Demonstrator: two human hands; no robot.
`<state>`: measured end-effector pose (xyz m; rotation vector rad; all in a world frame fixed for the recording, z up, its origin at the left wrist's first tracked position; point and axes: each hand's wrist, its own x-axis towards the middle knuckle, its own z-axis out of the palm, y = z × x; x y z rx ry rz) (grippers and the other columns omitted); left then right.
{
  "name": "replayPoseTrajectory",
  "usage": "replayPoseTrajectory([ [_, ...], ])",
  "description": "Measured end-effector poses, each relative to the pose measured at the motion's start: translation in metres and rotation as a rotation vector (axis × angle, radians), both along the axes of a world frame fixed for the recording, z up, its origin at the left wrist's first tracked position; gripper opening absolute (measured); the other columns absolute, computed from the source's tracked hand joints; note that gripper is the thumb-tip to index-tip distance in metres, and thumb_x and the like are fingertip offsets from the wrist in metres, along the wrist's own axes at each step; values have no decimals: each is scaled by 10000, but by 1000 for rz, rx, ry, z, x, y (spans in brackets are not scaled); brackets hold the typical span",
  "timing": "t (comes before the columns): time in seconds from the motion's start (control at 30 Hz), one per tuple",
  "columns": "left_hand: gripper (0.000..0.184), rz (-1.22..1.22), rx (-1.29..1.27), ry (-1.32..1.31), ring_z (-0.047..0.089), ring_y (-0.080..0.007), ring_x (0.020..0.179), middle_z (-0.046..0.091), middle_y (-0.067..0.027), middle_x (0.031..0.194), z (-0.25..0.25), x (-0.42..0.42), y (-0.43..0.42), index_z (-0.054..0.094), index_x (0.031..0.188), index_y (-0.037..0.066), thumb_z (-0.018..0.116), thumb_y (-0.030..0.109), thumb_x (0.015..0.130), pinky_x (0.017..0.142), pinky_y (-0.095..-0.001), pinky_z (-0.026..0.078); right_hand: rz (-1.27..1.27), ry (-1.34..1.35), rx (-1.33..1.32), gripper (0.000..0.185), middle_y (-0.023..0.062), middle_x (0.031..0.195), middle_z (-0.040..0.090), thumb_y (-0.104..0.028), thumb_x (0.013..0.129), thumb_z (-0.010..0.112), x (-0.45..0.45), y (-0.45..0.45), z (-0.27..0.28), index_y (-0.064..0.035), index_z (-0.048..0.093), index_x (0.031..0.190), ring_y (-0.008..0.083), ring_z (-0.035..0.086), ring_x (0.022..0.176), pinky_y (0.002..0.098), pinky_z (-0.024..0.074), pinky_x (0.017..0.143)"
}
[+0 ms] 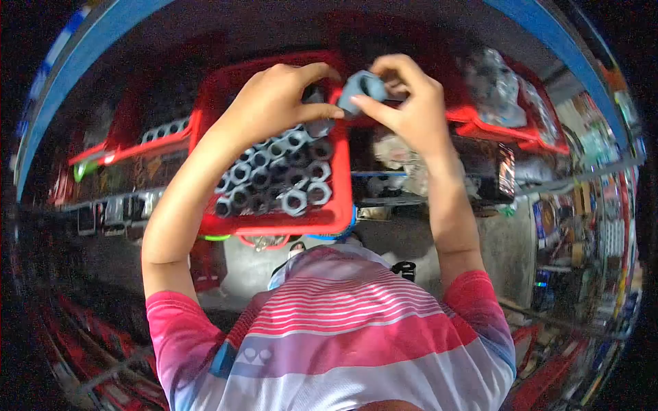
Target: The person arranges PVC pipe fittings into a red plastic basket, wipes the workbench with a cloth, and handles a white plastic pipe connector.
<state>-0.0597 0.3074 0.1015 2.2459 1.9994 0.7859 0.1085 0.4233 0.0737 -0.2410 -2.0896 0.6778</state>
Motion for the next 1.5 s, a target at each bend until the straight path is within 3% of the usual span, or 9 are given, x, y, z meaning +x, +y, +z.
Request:
replayPoseTrajectory([
  [0.1,469,-2,13,-82,597,-305,820,607,-178,874,-9,-24,-55,580,1005,6,735,278,655,726,-356,458,136,-29,-57,359,38,791,617,-115,615,769,2,-26,-3,-48,560,899,144,604,667,247,477,593],
  [0.37,385,59,-161,-265,551,-299,874,582,-132,896,-43,-49,-165,598,968,24,732,154,631,779,-361,441,468,-801,-141,419,102,920,593,-191,627,758,0,-64,-27,-17,570,959,203,581,829,304,457,722],
  [0.57,373,27,-83,-405,556,-291,918,585,-129,974,-60,-49,-179,598,972,20,721,108,631,820,-350,439,745,-717,98,384,113,912,580,-158,645,701,-8,-60,-44,-39,560,982,267,584,816,332,474,706],
  [0.9,342,-218,-120,-421,569,-291,937,608,-139,963,-71,-33,-135,602,963,10,696,32,635,830,-360,447,898,-810,-31,306,99,887,560,-48,629,634,-17,-62,-37,-16,530,915,241,570,803,319,472,677],
  [1.03,354,-177,-174,-394,572,-301,929,615,-156,955,-74,-34,-128,607,983,1,699,66,648,833,-367,443,786,-906,-219,292,101,896,550,-32,625,623,-19,-58,-33,-10,513,894,233,561,813,312,463,668],
  [1.13,393,-176,-385,-423,569,-301,925,611,-160,981,-79,-30,-126,603,1022,6,701,79,648,840,-365,442,906,-809,-26,255,107,863,516,-23,629,604,-23,-56,-45,-8,488,856,261,549,782,332,449,645],
  [1.3,398,-257,-330,-333,562,-297,928,611,-151,987,-90,-26,-121,605,1018,8,702,100,642,833,-372,444,862,-846,25,222,130,856,486,-40,654,590,-17,-71,-38,-15,479,844,315,538,791,376,446,649],
  [1.4,390,-258,-325,-366,569,-299,916,611,-160,975,-95,-27,-120,607,1016,14,702,106,649,825,-384,445,742,-992,106,219,115,992,518,-75,699,588,-13,-74,-37,-38,505,898,303,555,866,375,463,716],
  [1.5,356,-280,-204,-473,604,-320,789,603,-202,775,-96,-23,-122,616,989,11,687,96,651,708,-408,466,694,-975,344,218,108,1010,523,-90,707,585,-11,-85,-35,-49,517,909,285,553,875,353,467,727],
])
